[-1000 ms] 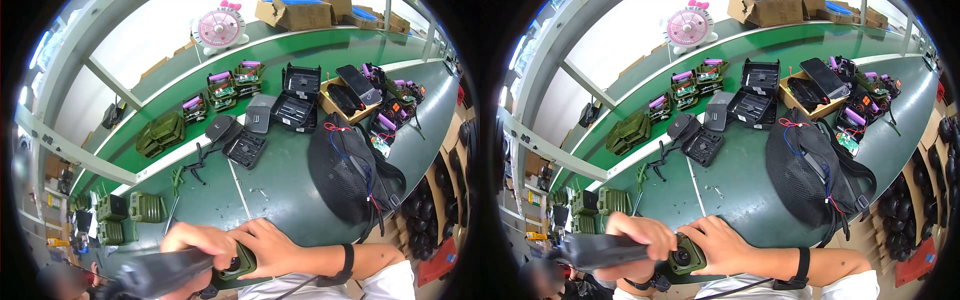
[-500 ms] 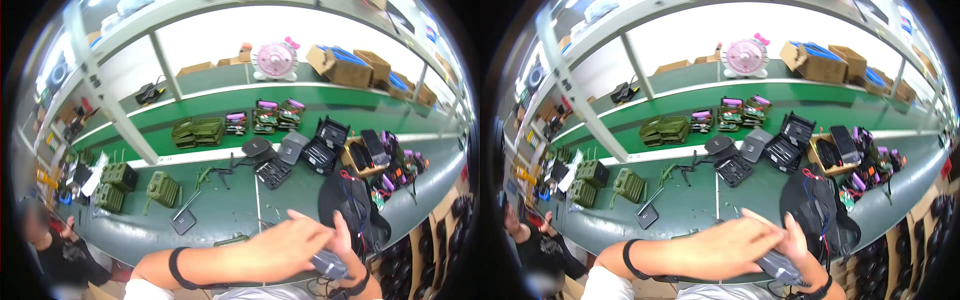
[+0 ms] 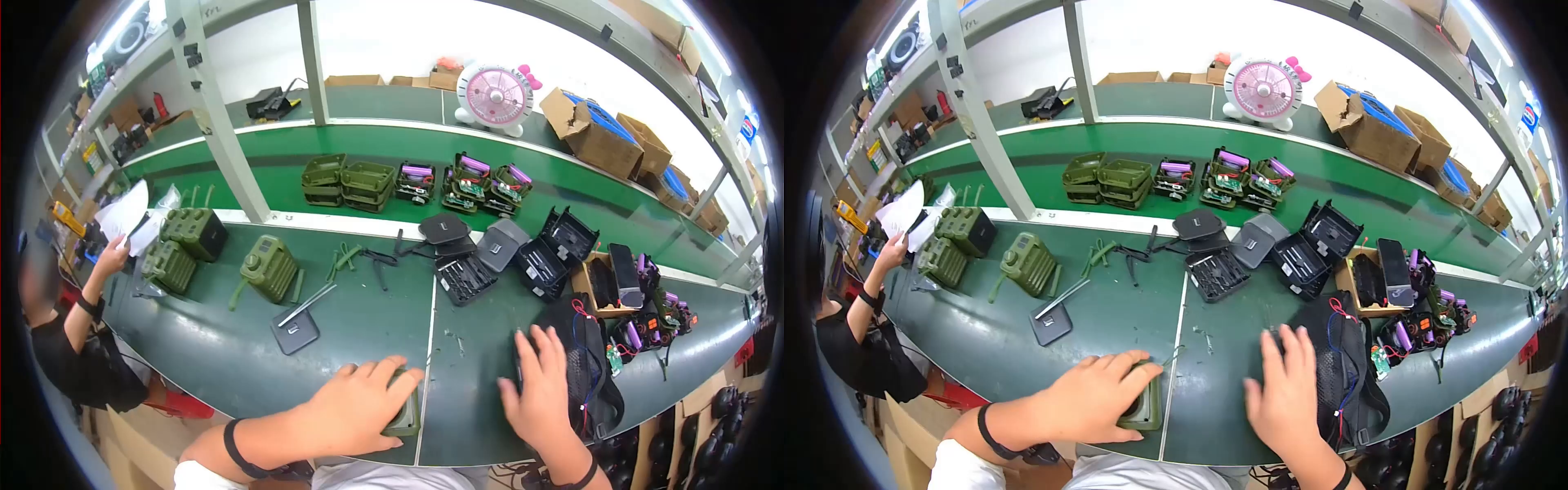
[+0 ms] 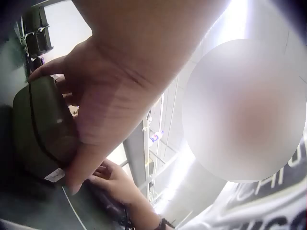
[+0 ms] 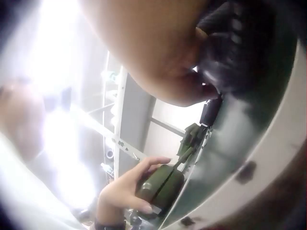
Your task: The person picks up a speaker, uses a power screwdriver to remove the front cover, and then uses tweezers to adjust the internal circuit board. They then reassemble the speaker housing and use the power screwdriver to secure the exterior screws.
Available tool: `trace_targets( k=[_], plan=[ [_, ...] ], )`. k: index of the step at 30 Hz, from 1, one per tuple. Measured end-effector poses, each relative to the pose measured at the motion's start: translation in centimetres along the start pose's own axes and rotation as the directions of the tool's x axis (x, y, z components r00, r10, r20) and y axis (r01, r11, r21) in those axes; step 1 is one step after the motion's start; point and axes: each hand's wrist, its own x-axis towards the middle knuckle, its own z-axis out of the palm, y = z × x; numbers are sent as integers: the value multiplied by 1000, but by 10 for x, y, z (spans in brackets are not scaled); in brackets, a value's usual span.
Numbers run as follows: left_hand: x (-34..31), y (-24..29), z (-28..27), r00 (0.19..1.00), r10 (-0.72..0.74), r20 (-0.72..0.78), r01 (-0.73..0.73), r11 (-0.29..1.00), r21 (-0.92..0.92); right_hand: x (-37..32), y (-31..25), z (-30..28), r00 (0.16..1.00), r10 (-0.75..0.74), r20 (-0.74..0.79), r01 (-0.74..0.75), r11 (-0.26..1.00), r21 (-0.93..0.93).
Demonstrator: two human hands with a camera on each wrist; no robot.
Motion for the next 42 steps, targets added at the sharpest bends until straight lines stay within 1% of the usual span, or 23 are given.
trace_targets(
  k=[1, 3, 5, 7, 8, 10, 11, 15, 17, 19, 21, 23, 26, 28, 29, 30, 31, 33, 35, 36, 37, 39, 42],
  plan=[
    [3, -4, -2, 1000, 9, -5, -10, 1000, -15, 10, -9, -9, 997, -76, 22, 76, 997, 32],
    [10, -11, -7, 992, 116, -59, -125, 976, -177, 29, -22, -21, 931, -317, 180, 245, 910, 335],
    [21, -18, -8, 979, 182, -90, -197, 958, -210, 36, -37, -9, 857, -392, 334, 177, 833, 524],
    [32, -28, -4, 943, 256, -214, -322, 862, -392, 44, -47, 7, 870, -390, 302, 44, 671, 741],
    [35, -32, 0, 935, 238, -263, -338, 823, -458, 45, -47, 13, 867, -395, 304, 52, 678, 734],
    [39, -38, 15, 901, 211, -379, -387, 784, -485, 49, -46, 25, 909, -255, 330, -157, 523, 838],
    [41, -40, 22, 865, 176, -471, -431, 742, -514, 52, -44, 28, 901, -263, 344, -162, 532, 831],
    [43, -39, 39, 830, 176, -530, -457, 759, -464, 51, -36, 36, 904, -282, 322, -97, 598, 796],
    [41, -33, 43, 827, 175, -534, -363, 891, -271, 49, -32, 40, 914, -272, 303, -68, 631, 773],
    [42, -29, 44, 833, 161, -530, -355, 889, -288, 46, -26, 46, 924, -242, 297, -83, 630, 772],
    [42, -30, 45, 812, 125, -570, -355, 882, -311, 46, -24, 48, 921, -212, 326, -142, 598, 789],
    [42, -35, 41, 776, 129, -618, -399, 858, -322, 49, -22, 49, 899, -229, 373, -251, 429, 868],
    [40, -46, 27, 791, 69, -609, -462, 720, -518, 53, -20, 47, 866, -301, 399, -242, 446, 861],
    [40, -53, 38, 878, -73, -473, -419, 361, -833, 52, -22, 44, 855, -311, 415, -277, 401, 873],
    [41, -56, 34, 922, -111, -371, -350, 171, -921, 52, -22, 45, 847, -325, 420, -301, 357, 884],
    [43, -57, 30, 925, -181, -333, -325, 73, -943, 51, -20, 46, 844, -345, 411, -279, 372, 885],
    [45, -67, 32, 914, -196, -355, -332, 141, -933, 51, -19, 46, 840, -347, 417, -286, 369, 884],
    [47, -71, 30, 935, -259, -240, -299, -218, -929, 50, -18, 43, 827, -310, 469, -336, 398, 854],
    [52, -77, 32, 910, -380, -168, -316, -372, -873, 53, -15, 44, 834, -309, 458, -302, 439, 846],
    [53, -80, 32, 914, -365, -177, -334, -432, -838, 53, -14, 44, 837, -300, 458, -256, 527, 811],
    [55, -84, 31, 917, -352, -189, -353, -490, -797, 54, -14, 44, 839, -293, 458, -205, 610, 765],
    [53, -84, 27, 925, -323, -201, -349, -507, -788, 55, -19, 38, 833, -254, 491, -258, 608, 751],
    [51, -87, 26, 936, -270, -227, -350, -634, -689, 60, -23, 30, 804, -281, 523, -179, 725, 665]
  ],
)
